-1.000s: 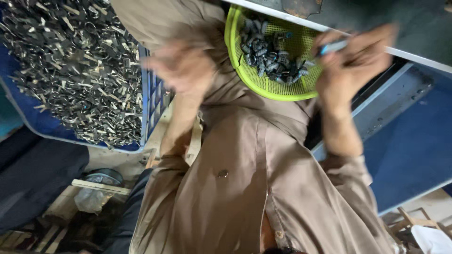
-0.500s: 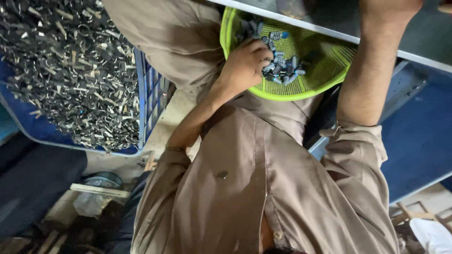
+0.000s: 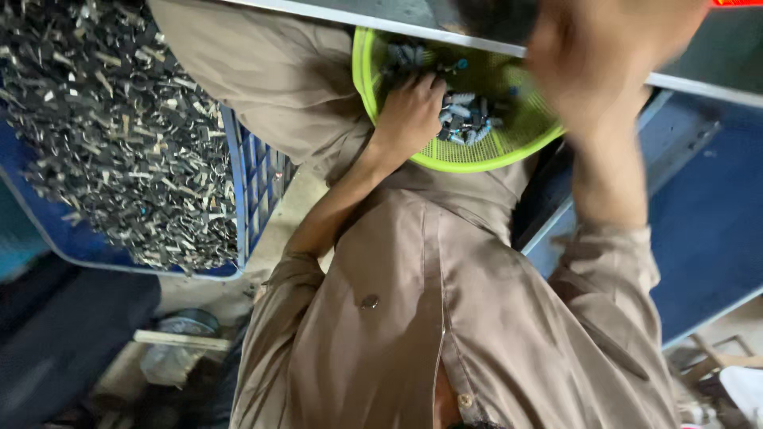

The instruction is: The person sits on the floor and sorts small metal parts from a green basket into a blue bin. They pick up handfuls of parts, separate them by hand, and place selected pieces into the bin while discarding others back into the basket.

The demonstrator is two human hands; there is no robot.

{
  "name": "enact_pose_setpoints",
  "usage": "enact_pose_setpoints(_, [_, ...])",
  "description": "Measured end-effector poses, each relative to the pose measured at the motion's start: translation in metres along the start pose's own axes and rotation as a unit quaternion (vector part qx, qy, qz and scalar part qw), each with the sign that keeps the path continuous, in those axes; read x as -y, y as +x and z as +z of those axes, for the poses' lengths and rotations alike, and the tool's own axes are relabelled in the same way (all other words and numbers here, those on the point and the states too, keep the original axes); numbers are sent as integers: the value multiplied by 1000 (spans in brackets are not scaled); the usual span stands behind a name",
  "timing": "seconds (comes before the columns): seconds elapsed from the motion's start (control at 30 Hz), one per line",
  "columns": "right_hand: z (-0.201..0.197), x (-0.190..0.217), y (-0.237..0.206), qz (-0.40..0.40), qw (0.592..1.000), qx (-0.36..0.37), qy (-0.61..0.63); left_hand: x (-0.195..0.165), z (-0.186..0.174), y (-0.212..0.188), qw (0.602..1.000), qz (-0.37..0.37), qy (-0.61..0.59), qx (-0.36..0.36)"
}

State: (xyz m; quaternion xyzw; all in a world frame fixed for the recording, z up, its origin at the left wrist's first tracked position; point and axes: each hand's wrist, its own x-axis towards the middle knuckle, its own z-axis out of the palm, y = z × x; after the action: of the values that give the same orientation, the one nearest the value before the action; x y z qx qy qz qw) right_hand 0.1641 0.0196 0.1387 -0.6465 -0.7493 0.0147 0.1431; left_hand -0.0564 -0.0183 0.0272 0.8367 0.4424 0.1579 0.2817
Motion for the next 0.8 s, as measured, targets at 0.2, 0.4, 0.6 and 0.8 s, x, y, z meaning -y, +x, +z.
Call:
enact_pose_setpoints(0.2, [28, 40, -67, -12, 934, 39, 354, -2, -4, -10, 990, -47, -130, 18])
enact_pose_setpoints(0.4, [41, 53, -95, 99, 907, -42, 406, -17, -39, -17, 966, 34, -221, -128])
enact_pose_setpoints(0.6, [63, 66, -105, 148, 802, -112, 568, -12, -73, -18, 939, 77, -274, -194])
enact_pose_setpoints(0.8, [83, 72, -114, 180, 753, -80, 628, -21, -60, -21, 926, 70, -295, -223])
